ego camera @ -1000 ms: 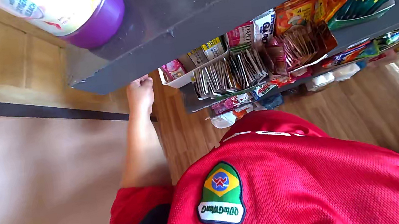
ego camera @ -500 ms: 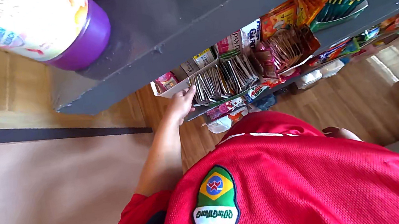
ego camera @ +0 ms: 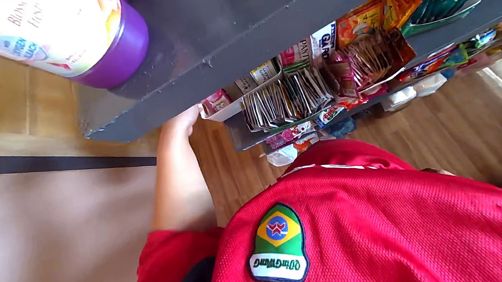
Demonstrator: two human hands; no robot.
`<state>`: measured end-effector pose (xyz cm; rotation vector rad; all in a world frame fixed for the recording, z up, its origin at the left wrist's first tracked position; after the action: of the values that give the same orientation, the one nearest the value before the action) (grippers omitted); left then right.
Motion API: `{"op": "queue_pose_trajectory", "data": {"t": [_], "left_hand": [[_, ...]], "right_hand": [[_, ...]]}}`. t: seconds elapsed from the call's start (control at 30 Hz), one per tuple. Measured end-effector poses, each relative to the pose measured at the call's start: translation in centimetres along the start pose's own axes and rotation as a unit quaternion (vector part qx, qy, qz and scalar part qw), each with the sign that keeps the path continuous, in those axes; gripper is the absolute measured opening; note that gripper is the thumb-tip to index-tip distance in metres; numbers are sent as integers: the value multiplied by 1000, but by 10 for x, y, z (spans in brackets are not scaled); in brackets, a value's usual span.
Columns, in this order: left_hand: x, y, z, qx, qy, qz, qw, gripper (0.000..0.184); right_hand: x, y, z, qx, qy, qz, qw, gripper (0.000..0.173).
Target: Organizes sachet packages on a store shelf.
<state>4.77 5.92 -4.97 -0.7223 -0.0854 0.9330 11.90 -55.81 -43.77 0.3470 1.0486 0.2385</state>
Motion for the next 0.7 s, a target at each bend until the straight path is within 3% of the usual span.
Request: {"op": "queue_pose_trajectory", "data": {"t": [0.17, 0.27, 0.33, 0.4, 0.47, 0.57, 0.6, 0.7], "left_hand": [[0, -56, -7, 313, -18, -76, 947, 49], [-3, -71, -29, 281, -33, -135, 950, 46], [-11, -84, -56, 207, -19, -226, 952, 38], [-24, -109, -91, 174, 43, -330, 927, 31], [-31, -134, -125, 188, 92, -379, 901, 29], [-20, -148, -172, 278, 170, -347, 879, 34], [-15, -149, -182, 307, 180, -336, 872, 36], [-7, -153, -195, 370, 193, -298, 858, 39]], "right_hand": [[-23, 25, 14, 17, -9, -31, 999, 41], [-39, 45, 20, 16, -19, -20, 999, 41], [-42, 43, 15, -9, -62, 12, 998, 41], [-35, 30, 4, 23, 15, -68, 997, 43], [-20, 12, -4, 31, -18, -64, 997, 41], [-60, 41, 8, -3, -34, -46, 998, 42], [-69, 44, 7, 11, 31, -100, 994, 45], [-28, 11, -5, 39, 0, -109, 993, 43]]}}
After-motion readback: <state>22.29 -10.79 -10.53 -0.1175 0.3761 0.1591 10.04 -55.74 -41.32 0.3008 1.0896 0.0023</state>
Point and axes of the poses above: each hand's wrist, its own x-axis towards the middle knuckle, its own z-axis out of the back of the hand, y = z × x, the point moved 9 cm from there along x, towards the middle knuckle
